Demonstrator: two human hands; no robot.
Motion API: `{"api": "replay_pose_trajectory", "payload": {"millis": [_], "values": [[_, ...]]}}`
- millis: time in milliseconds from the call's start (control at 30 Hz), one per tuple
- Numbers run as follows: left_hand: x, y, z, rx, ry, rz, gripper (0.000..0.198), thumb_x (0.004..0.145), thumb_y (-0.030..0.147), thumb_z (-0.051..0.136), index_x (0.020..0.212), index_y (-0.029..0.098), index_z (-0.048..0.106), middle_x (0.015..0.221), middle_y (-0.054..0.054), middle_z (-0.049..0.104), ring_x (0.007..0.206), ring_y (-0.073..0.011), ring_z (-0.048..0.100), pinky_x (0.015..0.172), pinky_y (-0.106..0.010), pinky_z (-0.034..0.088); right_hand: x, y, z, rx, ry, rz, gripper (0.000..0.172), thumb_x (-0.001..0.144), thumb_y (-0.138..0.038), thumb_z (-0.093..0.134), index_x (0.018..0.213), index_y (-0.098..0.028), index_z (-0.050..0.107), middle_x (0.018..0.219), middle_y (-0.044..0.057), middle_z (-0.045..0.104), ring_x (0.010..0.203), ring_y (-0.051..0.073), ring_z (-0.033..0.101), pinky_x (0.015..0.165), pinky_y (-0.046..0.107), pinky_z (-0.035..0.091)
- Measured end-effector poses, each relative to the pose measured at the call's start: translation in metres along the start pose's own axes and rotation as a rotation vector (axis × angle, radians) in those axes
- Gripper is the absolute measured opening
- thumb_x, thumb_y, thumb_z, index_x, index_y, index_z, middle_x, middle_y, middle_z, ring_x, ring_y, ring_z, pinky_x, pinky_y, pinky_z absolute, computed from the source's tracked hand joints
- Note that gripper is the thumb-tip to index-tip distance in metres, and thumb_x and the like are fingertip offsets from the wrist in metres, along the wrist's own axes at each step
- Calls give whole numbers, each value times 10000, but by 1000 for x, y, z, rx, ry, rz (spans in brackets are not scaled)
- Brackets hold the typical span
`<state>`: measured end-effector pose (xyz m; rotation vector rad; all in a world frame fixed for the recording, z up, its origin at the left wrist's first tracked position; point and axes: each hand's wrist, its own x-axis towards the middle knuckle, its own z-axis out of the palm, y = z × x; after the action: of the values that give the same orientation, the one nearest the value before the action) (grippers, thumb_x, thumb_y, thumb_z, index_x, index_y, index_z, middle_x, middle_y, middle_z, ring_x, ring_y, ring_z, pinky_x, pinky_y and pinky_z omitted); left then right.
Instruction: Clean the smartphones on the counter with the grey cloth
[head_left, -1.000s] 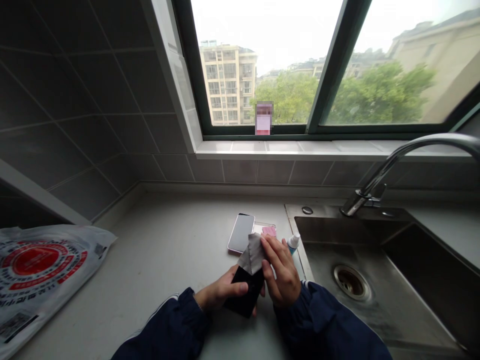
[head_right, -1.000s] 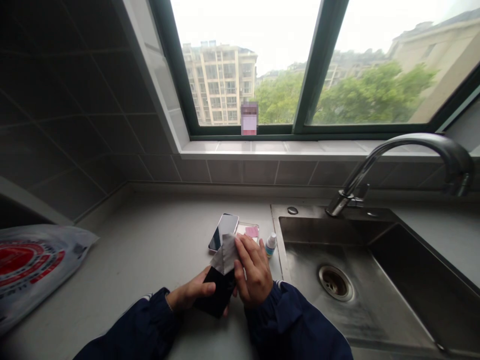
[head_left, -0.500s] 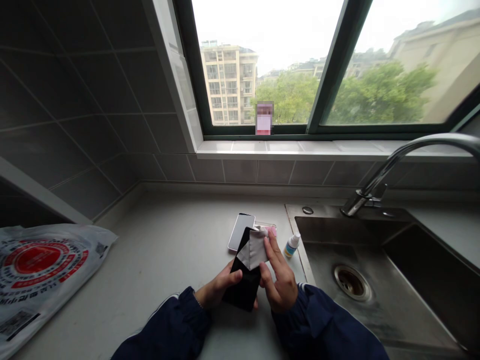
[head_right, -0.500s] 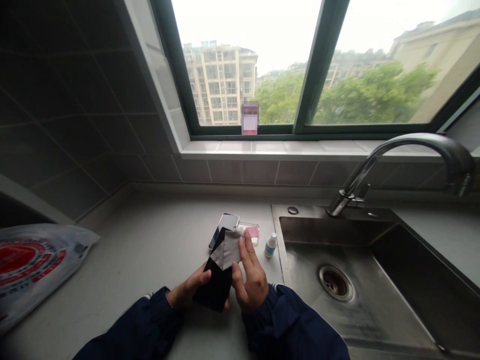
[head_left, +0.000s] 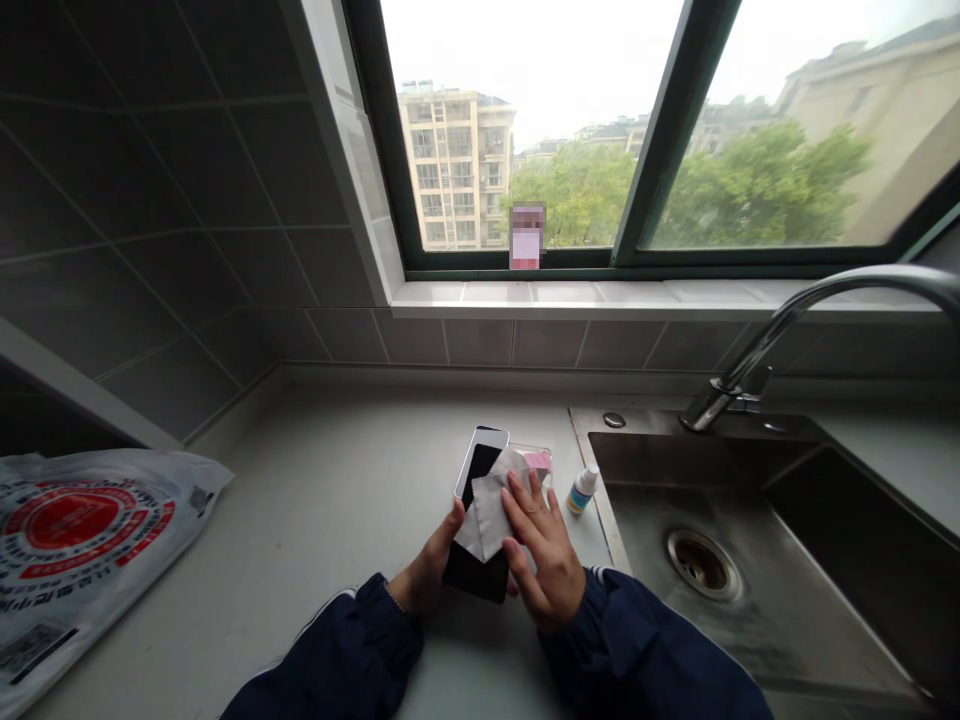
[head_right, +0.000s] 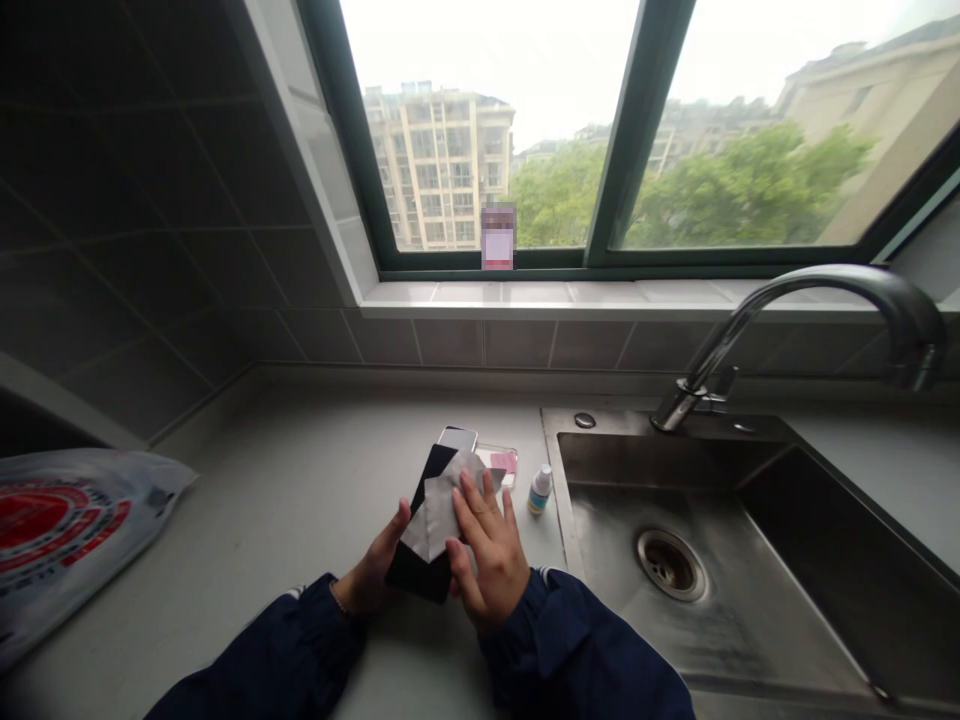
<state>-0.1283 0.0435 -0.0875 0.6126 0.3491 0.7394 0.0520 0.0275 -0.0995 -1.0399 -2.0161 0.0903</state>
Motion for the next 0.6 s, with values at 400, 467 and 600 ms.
{"api": "replay_pose_trajectory", "payload": {"millis": [400,467,600], "values": [[8,3,4,-158,111,117,772,933,655,273,1402,69,454,1213,-212,654,1177,-300,601,1055,-437,389,3,-6,-6,-5,-37,-248,253,965,-226,534,1187,-163,636,1337,105,610,1413,312,347,1158,600,252],[9,3,6,-150,127,133,775,933,651,280,1367,43,487,1172,-223,670,1145,-307,620,1034,-434,410,4,-10,-5,3,-28,-270,216,958,-231,557,1138,-170,658,1291,101,644,1390,300,392,1158,586,269],[10,-1,2,-166,109,91,839,902,697,299,1321,3,515,1069,-238,697,1038,-316,667,952,-433,470,4,-17,-2,32,-18,-300,197,945,-262,599,1098,-160,668,1253,105,668,1342,281,470,1163,566,277]]}}
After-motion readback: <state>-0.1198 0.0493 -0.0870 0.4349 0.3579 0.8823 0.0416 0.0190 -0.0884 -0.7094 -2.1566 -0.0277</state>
